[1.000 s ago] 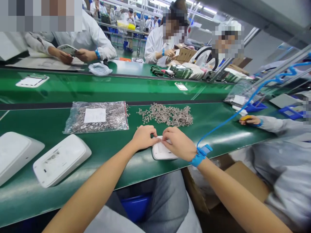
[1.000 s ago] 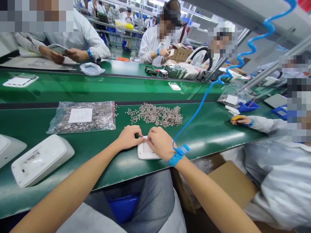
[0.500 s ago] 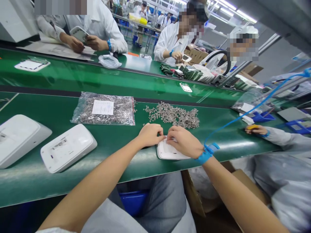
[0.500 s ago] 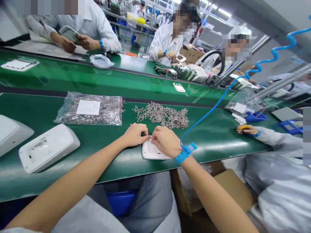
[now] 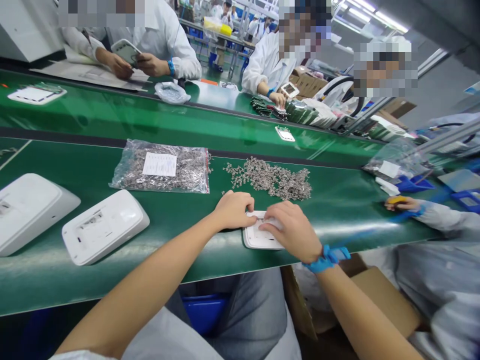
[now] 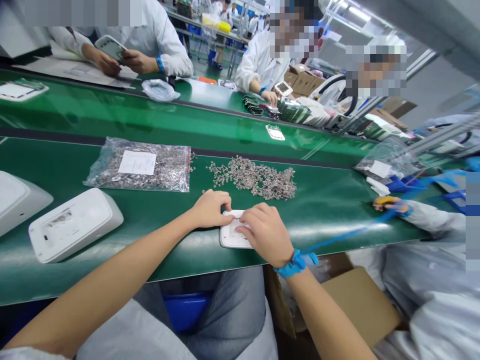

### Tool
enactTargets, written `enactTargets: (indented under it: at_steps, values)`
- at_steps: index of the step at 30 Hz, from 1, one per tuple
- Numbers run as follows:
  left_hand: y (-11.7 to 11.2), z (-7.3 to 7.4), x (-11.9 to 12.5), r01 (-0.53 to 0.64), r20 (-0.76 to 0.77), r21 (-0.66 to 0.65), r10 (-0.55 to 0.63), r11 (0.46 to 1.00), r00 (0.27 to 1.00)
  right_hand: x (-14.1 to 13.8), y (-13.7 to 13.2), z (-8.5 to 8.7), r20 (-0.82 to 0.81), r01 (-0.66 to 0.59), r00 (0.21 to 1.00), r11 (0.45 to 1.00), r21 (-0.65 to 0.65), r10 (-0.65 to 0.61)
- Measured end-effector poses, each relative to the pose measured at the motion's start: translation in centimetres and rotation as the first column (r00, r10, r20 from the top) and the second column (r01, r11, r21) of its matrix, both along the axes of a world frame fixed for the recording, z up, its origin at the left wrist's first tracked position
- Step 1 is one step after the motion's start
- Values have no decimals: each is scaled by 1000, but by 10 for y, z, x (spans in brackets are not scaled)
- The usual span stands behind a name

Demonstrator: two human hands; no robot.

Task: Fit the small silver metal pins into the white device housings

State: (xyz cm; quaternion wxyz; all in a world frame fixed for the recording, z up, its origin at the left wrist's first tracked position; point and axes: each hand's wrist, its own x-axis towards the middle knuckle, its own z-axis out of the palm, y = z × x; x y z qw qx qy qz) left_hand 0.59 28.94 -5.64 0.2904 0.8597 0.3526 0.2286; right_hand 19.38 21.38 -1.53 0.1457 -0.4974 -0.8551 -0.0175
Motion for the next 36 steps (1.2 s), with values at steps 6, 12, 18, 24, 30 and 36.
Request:
enactTargets:
  at_steps: [6, 12, 18, 24, 30, 36]
  values:
    - [-2, 1, 2, -17, -8, -21, 16, 1000, 1000, 3, -28, -9, 63, -89, 995, 987, 136, 81]
    - [-3, 2, 3, -32, -26, -60, 30, 998, 999, 3, -29, -15, 77, -70, 995, 980, 189, 56]
    - [-3, 1, 4, -35, -13, -66, 34, 997, 999, 2, -30, -17, 76, -74, 995, 975, 211, 59]
    - [-2, -1, 4, -38, 4, -58, 39, 998, 999, 2, -32, -19, 57, -63, 997, 973, 223, 51]
    - [-6, -1, 6, -57, -3, -50, 57, 997, 998, 1, -28, -14, 51, -145, 989, 967, 211, 137]
    - [-20, 1, 14, -149, -39, 59, 152, 987, 988, -2, -26, -15, 114, -182, 980, 959, 217, 161]
